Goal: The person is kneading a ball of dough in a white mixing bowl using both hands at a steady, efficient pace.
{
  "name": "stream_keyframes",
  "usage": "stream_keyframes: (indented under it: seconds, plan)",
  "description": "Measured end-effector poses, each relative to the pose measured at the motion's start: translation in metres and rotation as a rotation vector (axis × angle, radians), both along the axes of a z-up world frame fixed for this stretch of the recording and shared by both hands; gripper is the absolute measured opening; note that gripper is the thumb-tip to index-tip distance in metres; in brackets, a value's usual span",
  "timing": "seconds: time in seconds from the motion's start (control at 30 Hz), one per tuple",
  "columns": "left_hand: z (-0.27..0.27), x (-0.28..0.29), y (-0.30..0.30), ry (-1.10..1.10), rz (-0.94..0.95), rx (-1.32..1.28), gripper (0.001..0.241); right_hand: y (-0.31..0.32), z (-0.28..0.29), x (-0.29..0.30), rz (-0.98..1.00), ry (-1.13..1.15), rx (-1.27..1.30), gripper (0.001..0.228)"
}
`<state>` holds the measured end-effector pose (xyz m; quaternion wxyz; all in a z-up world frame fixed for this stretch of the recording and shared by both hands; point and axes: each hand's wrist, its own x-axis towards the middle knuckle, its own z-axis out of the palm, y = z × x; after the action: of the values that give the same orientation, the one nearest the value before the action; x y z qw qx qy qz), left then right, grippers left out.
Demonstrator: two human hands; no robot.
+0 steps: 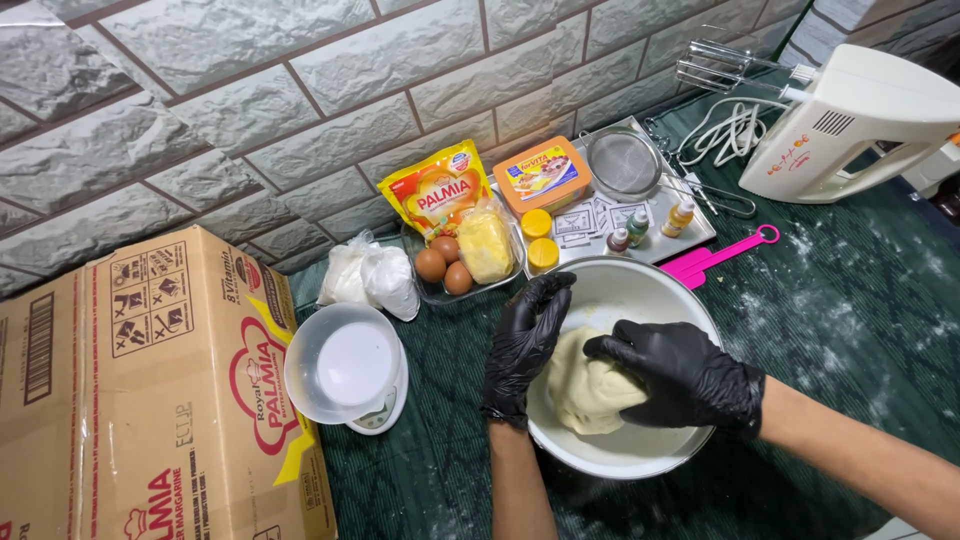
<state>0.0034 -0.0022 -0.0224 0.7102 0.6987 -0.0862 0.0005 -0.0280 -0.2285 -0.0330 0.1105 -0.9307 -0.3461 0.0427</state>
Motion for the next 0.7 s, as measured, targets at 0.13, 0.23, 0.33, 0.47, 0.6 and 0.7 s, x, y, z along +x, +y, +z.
stream_keyframes:
  seconds: [0.13,0.23,0.33,0.47,0.6,0.7]
  plan:
    - [0.012,0.0,0.002,0.002,0.018,-0.031,0.025,0.02,0.041,-0.014,-0.033,-0.012,-0.148,0.09]
    - [0.008,-0.001,0.002,0.027,-0.003,-0.039,0.027,0.025,0.025,-0.012,-0.141,0.093,-0.279,0.082]
    - [0.014,0.0,0.001,-0.014,0.002,0.026,0.027,0.022,0.008,-0.004,0.13,0.12,-0.025,0.072]
    - [0.012,0.0,0.002,-0.015,-0.004,0.02,0.027,0.021,0.012,0.0,0.281,0.136,0.001,0.056]
    - [0.007,-0.001,0.003,-0.01,-0.008,0.008,0.027,0.01,-0.021,0.021,0.11,0.45,-0.152,0.049]
    - [0.006,0.001,0.002,-0.016,-0.014,0.006,0.027,0.012,-0.048,0.013,0.195,0.094,-0.102,0.031]
